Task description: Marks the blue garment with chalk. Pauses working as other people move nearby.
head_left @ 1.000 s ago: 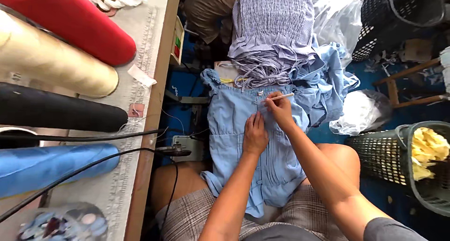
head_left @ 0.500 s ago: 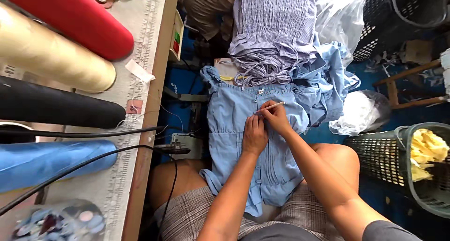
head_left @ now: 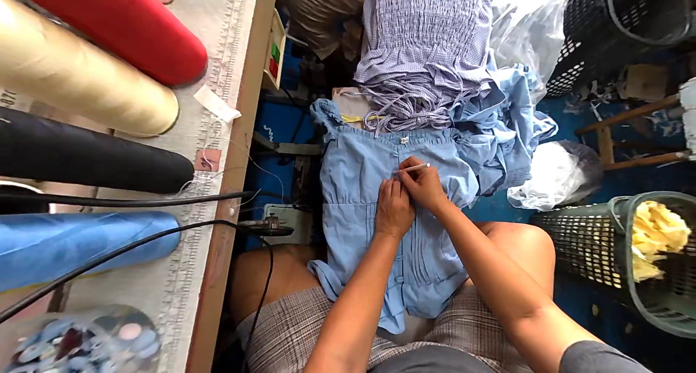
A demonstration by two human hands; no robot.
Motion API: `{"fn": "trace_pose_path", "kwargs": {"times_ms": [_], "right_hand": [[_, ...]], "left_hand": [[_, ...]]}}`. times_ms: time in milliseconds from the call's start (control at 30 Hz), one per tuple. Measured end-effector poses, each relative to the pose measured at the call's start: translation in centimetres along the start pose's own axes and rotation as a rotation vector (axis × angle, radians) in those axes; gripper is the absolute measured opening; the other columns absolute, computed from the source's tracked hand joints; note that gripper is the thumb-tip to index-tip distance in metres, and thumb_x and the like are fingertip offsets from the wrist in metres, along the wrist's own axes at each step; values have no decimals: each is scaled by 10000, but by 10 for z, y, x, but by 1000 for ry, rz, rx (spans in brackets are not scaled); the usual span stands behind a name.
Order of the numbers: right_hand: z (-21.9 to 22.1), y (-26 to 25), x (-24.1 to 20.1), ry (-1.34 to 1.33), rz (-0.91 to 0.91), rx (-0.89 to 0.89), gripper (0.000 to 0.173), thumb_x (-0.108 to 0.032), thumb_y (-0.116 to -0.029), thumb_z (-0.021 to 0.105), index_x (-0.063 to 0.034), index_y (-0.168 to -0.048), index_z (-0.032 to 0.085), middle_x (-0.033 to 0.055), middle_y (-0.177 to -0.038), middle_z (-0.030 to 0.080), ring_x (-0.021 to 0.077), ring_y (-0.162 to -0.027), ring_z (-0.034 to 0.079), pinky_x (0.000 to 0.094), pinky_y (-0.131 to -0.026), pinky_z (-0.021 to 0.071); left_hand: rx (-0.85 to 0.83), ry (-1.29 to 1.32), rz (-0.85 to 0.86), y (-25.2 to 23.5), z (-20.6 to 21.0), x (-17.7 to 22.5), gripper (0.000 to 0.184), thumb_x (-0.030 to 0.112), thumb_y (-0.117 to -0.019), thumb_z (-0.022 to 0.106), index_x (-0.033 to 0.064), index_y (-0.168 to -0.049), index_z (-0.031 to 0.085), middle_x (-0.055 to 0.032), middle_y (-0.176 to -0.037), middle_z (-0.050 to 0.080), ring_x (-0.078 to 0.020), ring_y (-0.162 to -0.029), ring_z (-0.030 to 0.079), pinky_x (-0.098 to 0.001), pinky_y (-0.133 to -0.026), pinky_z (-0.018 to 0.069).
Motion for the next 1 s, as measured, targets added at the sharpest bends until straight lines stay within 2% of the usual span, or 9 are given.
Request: {"fn": "trace_pose_path", "kwargs": {"times_ms": [267, 533, 700, 800, 933, 1000], "right_hand": [[3, 3, 2, 84, -62, 38, 111, -83, -984, 631, 5, -1031, 680, 107, -834, 689, 152, -683, 655, 328, -653, 574], [3, 0, 2, 173, -100, 8, 148, -112, -1000, 619, 1, -1052, 700, 126, -888, 717, 214, -780, 702, 410, -739, 597], [4, -3, -6, 316, -125, -2, 145, -134, -1001, 633, -6, -982, 697, 137, -848, 706, 272, -790, 711, 463, -738, 594], [7, -11, -8, 417, -134, -21, 215, -174, -1002, 614, 11, -914, 680, 155, -799, 688, 315, -787, 710, 498, -728, 580], [5, -12, -8, 333, -28, -8, 250, -198, -1008, 613, 14, -884, 662, 140, -729, 656, 283, -695, 680, 490, -664, 557], [-3, -10, -8, 108, 75, 35, 226, -178, -1018, 602, 28, -984, 689, 107, -777, 686, 182, -677, 664, 391, -670, 571]], "left_hand": [[6, -9, 1, 0, -1, 1, 309, 126, -928, 629, -38, -1177, 712, -219, -1260, 671, -386, -1283, 587, -538, -1159, 377], [16, 9, 18, -1, -2, 1, 283, 110, -895, 671, -48, -1124, 721, -230, -1213, 680, -394, -1242, 608, -554, -1147, 388], [4, 3, 10, -1, -2, 0, 289, 136, -907, 659, -49, -1119, 722, -233, -1210, 680, -397, -1248, 604, -546, -1162, 373], [-55, 1, -21, -2, -4, 0, 341, 158, -920, 653, -52, -1185, 699, -246, -1268, 652, -394, -1295, 570, -537, -1185, 342], [-24, 18, -6, -2, -2, 0, 315, 145, -919, 657, -41, -1169, 707, -231, -1247, 663, -385, -1284, 580, -539, -1177, 356], [28, 37, 7, -2, 1, -2, 304, 131, -945, 619, -26, -1188, 712, -214, -1249, 674, -372, -1270, 598, -540, -1153, 393]]}}
Point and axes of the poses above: each hand's wrist, its own y-axis away from the middle knuckle, its own z-axis out of the palm, x = y × z, the point moved 1 cm from there along -y, towards the middle knuckle
